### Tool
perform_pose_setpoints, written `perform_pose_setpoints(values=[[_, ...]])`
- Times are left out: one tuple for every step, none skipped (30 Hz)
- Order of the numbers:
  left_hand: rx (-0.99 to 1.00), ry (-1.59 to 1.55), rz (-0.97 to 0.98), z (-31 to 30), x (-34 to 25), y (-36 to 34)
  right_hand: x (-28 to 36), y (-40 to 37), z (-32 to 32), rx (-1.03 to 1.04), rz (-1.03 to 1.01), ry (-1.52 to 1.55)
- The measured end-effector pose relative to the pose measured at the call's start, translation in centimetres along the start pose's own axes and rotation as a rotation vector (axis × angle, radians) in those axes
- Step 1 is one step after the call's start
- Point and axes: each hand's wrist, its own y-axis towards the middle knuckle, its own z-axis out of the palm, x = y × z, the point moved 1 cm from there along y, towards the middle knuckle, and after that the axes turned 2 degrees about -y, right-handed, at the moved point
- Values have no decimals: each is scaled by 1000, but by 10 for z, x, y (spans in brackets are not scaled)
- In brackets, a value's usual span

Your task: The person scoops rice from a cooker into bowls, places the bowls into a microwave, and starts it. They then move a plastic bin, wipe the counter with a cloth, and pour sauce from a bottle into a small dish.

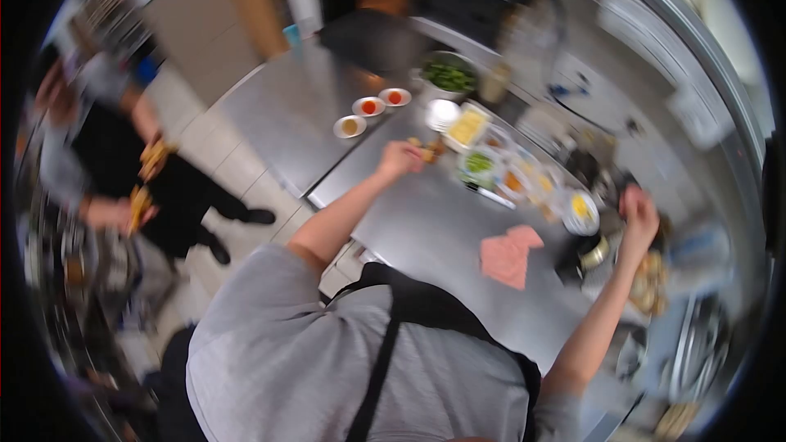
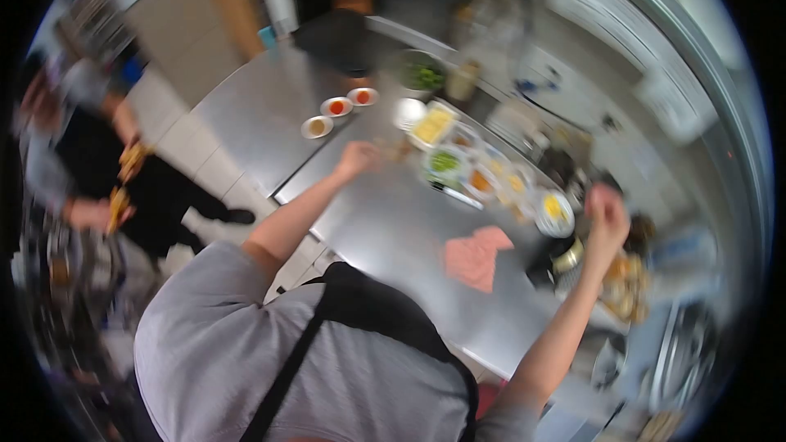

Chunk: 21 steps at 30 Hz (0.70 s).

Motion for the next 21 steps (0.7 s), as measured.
perform_pose_setpoints(values=[[65,25,0,-3,10,-10,-11,-23,17,37,52,-14],[53,62,-55,-5,14,-24,-24,-43,29,143,84,2],[52,96,-111,-7,16,-37,-40,-66,42,197,231,-8],[41,50,-165,-11,25,-44,-49,-83,56,240,304,-25],[38,0,-212,-16,40,-51,-60,-101,67,276,374,-52],[-9,-11,-221,-22,51,-60,-81,-118,73,342,414,-26],[-8,167,-2,-27,58,-70,-98,-128,81,405,453,-5],[-1,348,208,-29,64,-79,-106,-134,95,444,440,1],[-33,340,190,-32,62,-87,-107,-144,105,410,312,24],[-22,316,84,-36,60,-92,-108,-149,109,372,187,47],[-7,286,-23,-37,56,-99,-109,-148,110,406,185,47],[-28,272,-42,-38,48,-105,-110,-146,114,487,248,24],[-5,195,-91,-39,40,-110,-110,-147,119,562,314,-2],[24,117,-136,-37,37,-113,-103,-147,123,583,318,-6],[17,110,-146,-33,37,-113,-90,-145,129,645,289,-61],[-8,276,4,-28,36,-111,-80,-144,133,703,258,-118],[-32,443,158,-24,34,-111,-74,-143,135,710,258,-122],[-31,439,154,-21,22,-115,-69,-143,136,761,221,-169],[16,365,29,-17,11,-117,-65,-144,137,808,185,-218],[70,292,-94,-12,4,-119,-63,-144,136,804,194,-224],[90,293,-93,-9,4,-118,-61,-145,134,810,148,-240]])
